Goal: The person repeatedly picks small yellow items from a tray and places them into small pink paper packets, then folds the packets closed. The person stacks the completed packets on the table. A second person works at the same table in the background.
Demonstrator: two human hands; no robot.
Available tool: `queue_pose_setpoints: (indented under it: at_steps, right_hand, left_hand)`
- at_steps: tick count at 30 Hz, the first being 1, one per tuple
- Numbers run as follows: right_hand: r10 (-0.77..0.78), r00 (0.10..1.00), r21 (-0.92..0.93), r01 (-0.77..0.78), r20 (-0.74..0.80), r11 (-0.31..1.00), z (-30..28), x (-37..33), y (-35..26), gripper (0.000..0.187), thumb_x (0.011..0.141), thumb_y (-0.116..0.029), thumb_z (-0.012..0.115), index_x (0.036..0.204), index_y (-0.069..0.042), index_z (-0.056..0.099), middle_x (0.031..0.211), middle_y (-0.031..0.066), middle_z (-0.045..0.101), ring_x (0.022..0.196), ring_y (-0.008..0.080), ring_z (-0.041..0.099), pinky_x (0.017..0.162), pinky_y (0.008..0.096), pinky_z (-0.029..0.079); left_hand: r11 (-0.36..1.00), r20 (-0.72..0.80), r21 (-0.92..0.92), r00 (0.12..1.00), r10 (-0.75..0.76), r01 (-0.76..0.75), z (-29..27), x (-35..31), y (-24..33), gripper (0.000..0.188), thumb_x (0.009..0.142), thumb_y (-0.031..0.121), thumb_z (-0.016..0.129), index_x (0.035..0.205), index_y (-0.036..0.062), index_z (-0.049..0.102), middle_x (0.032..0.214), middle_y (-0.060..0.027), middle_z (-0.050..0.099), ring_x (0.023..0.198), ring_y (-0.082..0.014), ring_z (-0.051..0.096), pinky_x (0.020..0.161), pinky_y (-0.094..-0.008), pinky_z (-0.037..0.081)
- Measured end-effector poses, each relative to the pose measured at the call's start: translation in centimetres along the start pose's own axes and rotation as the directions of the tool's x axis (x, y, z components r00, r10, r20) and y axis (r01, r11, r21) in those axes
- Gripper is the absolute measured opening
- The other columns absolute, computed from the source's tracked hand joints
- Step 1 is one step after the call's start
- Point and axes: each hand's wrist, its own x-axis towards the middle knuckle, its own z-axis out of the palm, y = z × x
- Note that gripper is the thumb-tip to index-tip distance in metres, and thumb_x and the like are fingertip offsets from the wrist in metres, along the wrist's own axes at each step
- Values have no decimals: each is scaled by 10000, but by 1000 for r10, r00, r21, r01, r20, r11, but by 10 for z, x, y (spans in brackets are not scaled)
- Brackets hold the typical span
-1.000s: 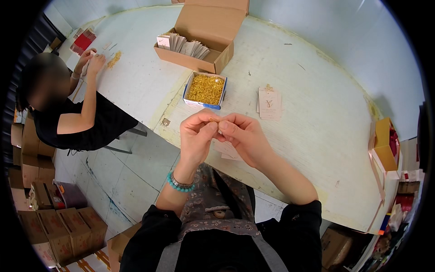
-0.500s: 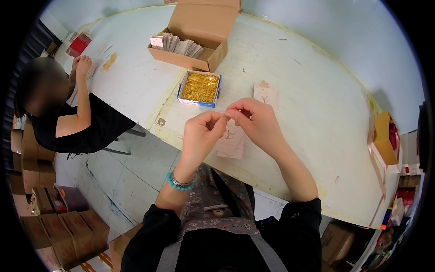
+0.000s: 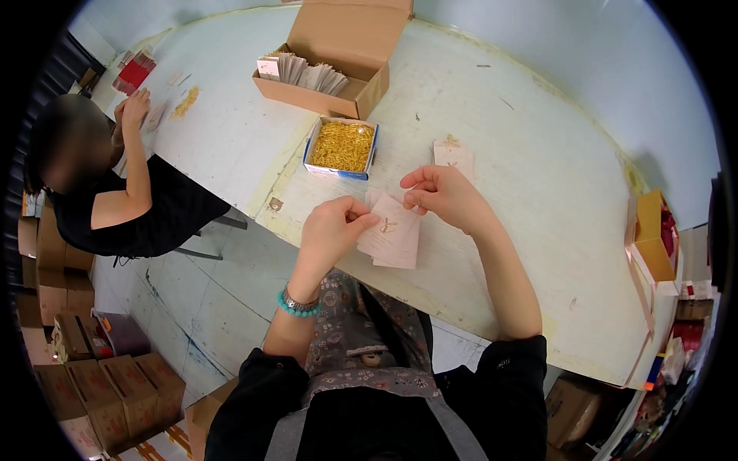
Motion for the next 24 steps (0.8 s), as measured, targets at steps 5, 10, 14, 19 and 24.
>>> queue_pose_setpoints:
  at_steps: [5, 10, 14, 19, 24]
  right_hand:
    - [-21, 999, -19, 20, -36, 1000, 2, 0, -1, 156, 820, -74, 649, 926, 10, 572, 777, 52, 659, 691, 94, 589, 625, 234, 468]
    - [-46, 998, -8, 45, -42, 999, 4, 1, -4, 133, 833, -78, 659, 893, -1, 569, 780, 53, 663, 731, 93, 605, 649, 231, 467]
    - [-112, 992, 35, 114, -60, 993, 6, -2, -6, 125, 845, -84, 659, 877, -1, 571, 780, 58, 664, 739, 94, 607, 664, 227, 464]
    - [-142, 985, 8, 144, -94, 990, 4, -2, -4, 125, 833, -88, 659, 853, 5, 577, 754, 72, 675, 723, 105, 630, 659, 241, 483]
    - [-137, 981, 10, 140, -135, 990, 4, -6, -11, 112, 838, -67, 662, 870, -8, 572, 773, 56, 659, 740, 94, 613, 656, 222, 461]
  left_hand:
    - [981, -142, 192, 989, 41, -13, -5, -11, 21, 190, 781, 219, 711, 819, 48, 638, 680, -82, 644, 607, -231, 618, 569, -309, 480]
    - [978, -243, 165, 956, 164, -126, -6, -18, 31, 147, 788, 175, 700, 814, 51, 624, 706, -89, 633, 616, -247, 615, 564, -309, 479]
    - [967, -256, 132, 935, 246, -218, -5, -22, 38, 111, 780, 115, 696, 818, 44, 619, 726, -97, 628, 634, -252, 616, 568, -308, 483]
    - [927, -268, 171, 889, 370, -334, -3, -22, 40, 107, 791, 85, 689, 852, 24, 625, 722, -94, 620, 622, -203, 597, 572, -286, 476]
    - [912, -267, 184, 874, 405, -366, -5, -21, 43, 96, 772, 87, 685, 827, 45, 618, 745, -98, 626, 672, -272, 614, 583, -328, 488]
